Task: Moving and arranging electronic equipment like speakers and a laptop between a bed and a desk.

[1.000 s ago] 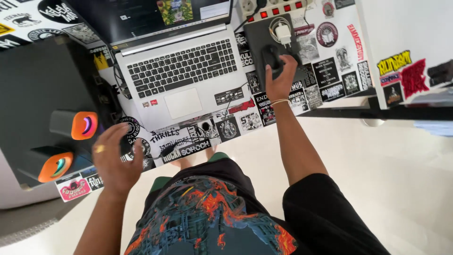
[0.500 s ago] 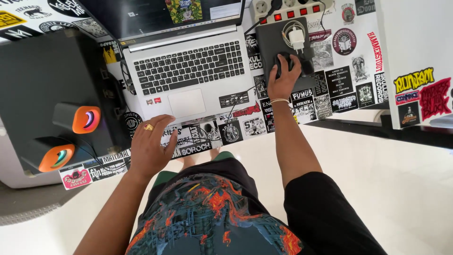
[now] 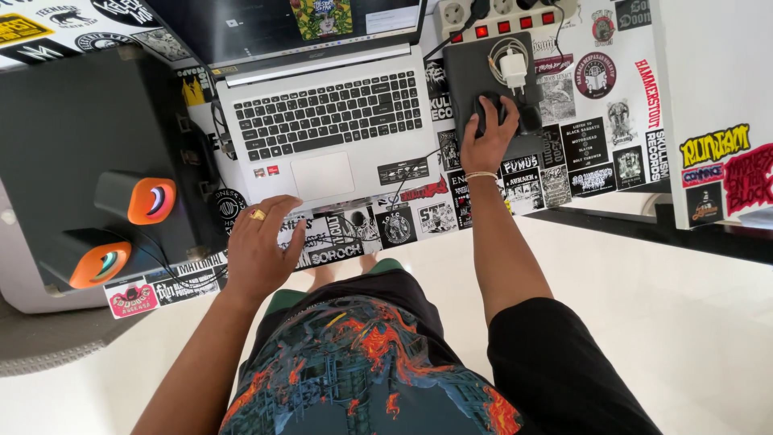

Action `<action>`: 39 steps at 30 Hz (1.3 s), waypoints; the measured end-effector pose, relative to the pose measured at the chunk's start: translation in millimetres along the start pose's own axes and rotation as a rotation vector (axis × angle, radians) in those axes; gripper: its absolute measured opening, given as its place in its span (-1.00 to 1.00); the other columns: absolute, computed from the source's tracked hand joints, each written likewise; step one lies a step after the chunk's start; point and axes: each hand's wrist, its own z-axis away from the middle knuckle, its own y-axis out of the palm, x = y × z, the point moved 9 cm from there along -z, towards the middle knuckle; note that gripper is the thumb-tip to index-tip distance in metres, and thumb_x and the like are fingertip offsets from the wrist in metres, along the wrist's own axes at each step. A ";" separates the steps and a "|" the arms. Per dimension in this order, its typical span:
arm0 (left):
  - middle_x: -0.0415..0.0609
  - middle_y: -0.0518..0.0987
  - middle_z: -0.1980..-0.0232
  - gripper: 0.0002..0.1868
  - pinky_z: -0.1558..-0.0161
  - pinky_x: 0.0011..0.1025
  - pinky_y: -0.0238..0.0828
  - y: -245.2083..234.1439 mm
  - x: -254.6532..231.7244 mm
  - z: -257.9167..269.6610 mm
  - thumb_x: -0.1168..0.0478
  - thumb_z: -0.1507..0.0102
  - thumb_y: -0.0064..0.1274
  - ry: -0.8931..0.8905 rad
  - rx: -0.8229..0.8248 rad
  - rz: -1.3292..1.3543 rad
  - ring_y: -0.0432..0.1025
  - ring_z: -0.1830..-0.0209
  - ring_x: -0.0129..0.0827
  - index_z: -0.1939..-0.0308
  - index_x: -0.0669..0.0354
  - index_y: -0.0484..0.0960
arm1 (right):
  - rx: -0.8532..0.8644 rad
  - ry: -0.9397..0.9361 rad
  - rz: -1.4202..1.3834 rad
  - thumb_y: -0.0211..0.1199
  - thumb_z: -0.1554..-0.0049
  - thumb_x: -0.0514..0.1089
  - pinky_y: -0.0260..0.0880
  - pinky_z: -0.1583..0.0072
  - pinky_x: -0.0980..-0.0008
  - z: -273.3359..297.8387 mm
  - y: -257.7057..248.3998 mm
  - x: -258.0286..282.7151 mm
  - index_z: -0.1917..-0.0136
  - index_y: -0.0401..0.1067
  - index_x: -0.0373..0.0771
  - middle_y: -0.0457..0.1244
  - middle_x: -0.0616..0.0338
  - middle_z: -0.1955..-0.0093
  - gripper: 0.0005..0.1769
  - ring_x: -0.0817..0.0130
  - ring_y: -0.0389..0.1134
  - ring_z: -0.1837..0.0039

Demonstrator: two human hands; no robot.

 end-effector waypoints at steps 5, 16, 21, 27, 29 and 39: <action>-0.01 0.64 -0.06 -0.72 -0.11 -0.20 0.40 -0.1 0.9 -0.9 0.27 -0.29 0.17 -0.006 -0.007 -0.007 0.52 -0.02 -0.07 -0.07 0.20 0.58 | -0.003 -0.001 -0.012 0.24 -0.26 -0.28 0.17 -0.43 -0.12 0.0 -0.8 0.5 -0.34 0.46 -0.17 0.07 -0.12 -0.46 -0.62 -0.17 0.11 -0.46; -0.02 0.65 -0.03 -0.75 -0.13 -0.19 0.40 1.1 4.7 -0.2 0.27 -0.29 0.17 -0.007 -0.006 -0.015 0.53 0.00 -0.08 -0.04 0.19 0.59 | -0.004 -0.009 -0.008 0.24 -0.25 -0.28 0.17 -0.45 -0.10 -1.0 -0.2 1.4 -0.35 0.46 -0.19 0.08 -0.14 -0.45 -0.61 -0.16 0.12 -0.46; -0.04 0.64 -0.03 -0.75 -0.15 -0.19 0.39 10.7 11.3 -1.8 0.25 -0.29 0.18 0.002 0.007 -0.019 0.53 -0.02 -0.09 -0.04 0.16 0.59 | 0.007 0.009 -0.007 0.23 -0.26 -0.28 0.16 -0.47 -0.10 -0.6 -0.1 -1.0 -0.41 0.40 -0.19 0.06 -0.16 -0.45 -0.56 -0.18 0.12 -0.48; 0.06 0.53 -0.22 -0.64 -0.34 -0.10 0.22 75.9 61.0 -37.5 0.09 -0.35 0.10 -0.016 0.201 -0.190 0.40 -0.25 -0.04 -0.15 0.19 0.56 | 0.012 0.007 0.009 0.23 -0.25 -0.27 0.15 -0.49 -0.09 -0.6 -0.5 1.8 -0.45 0.38 -0.18 0.06 -0.17 -0.46 -0.51 -0.18 0.11 -0.49; 0.11 0.45 -0.31 -0.58 -0.37 -0.08 0.15 92.4 70.0 -60.5 0.05 -0.35 0.08 -0.021 0.221 -0.226 0.32 -0.32 0.00 -0.20 0.21 0.53 | 0.015 0.007 0.006 0.23 -0.25 -0.27 0.14 -0.49 -0.10 -1.3 -0.1 1.8 -0.44 0.38 -0.19 0.06 -0.18 -0.46 -0.52 -0.19 0.11 -0.48; 0.20 0.12 -0.57 -0.29 -0.50 0.02 -0.20 165.4 82.8 -122.2 -0.15 -0.35 -0.03 -0.065 0.417 -0.309 -0.02 -0.57 0.05 -0.42 0.25 0.30 | 0.026 0.008 0.018 0.22 -0.26 -0.28 0.14 -0.49 -0.09 -1.4 0.0 3.7 -0.45 0.37 -0.22 0.07 -0.18 -0.46 -0.52 -0.18 0.11 -0.48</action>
